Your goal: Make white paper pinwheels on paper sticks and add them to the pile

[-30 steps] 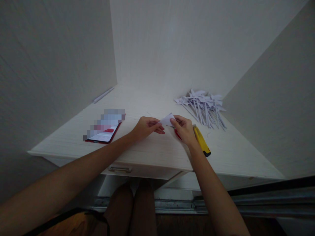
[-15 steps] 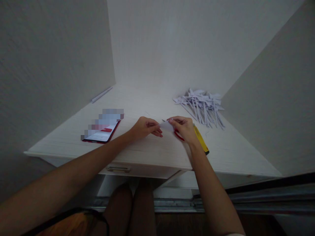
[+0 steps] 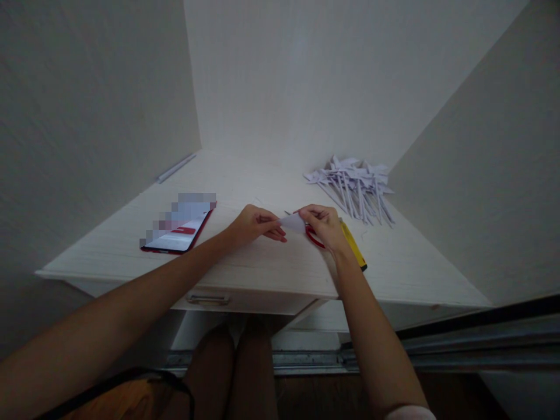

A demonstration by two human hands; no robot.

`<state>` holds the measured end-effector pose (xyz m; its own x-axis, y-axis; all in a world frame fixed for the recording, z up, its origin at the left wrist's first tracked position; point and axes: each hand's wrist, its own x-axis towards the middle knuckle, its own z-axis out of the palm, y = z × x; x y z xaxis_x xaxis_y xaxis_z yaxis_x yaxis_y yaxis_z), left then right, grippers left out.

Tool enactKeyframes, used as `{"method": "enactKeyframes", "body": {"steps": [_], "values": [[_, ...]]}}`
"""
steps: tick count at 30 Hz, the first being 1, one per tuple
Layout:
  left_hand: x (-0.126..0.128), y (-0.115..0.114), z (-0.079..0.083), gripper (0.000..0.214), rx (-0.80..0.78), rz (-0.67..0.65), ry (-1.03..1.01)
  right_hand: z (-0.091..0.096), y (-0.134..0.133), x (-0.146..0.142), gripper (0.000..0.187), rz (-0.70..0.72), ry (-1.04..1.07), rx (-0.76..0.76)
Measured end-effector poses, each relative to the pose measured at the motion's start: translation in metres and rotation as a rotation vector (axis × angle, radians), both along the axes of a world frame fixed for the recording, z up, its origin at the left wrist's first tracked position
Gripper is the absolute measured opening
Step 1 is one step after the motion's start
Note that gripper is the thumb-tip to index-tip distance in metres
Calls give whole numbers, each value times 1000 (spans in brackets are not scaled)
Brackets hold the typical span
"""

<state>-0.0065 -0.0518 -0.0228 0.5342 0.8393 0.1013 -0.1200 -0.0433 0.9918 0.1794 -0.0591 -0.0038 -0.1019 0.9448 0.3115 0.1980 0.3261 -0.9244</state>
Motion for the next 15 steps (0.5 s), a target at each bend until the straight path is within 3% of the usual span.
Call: {"method": "enactKeyframes", "body": {"steps": [9, 15], "values": [[-4, 2, 9, 13, -69, -6, 31, 2, -3, 4, 25, 55, -135, -158], [-10, 1, 16, 10, -99, 37, -6, 8, -8, 0, 25, 176, -181, -211]]}}
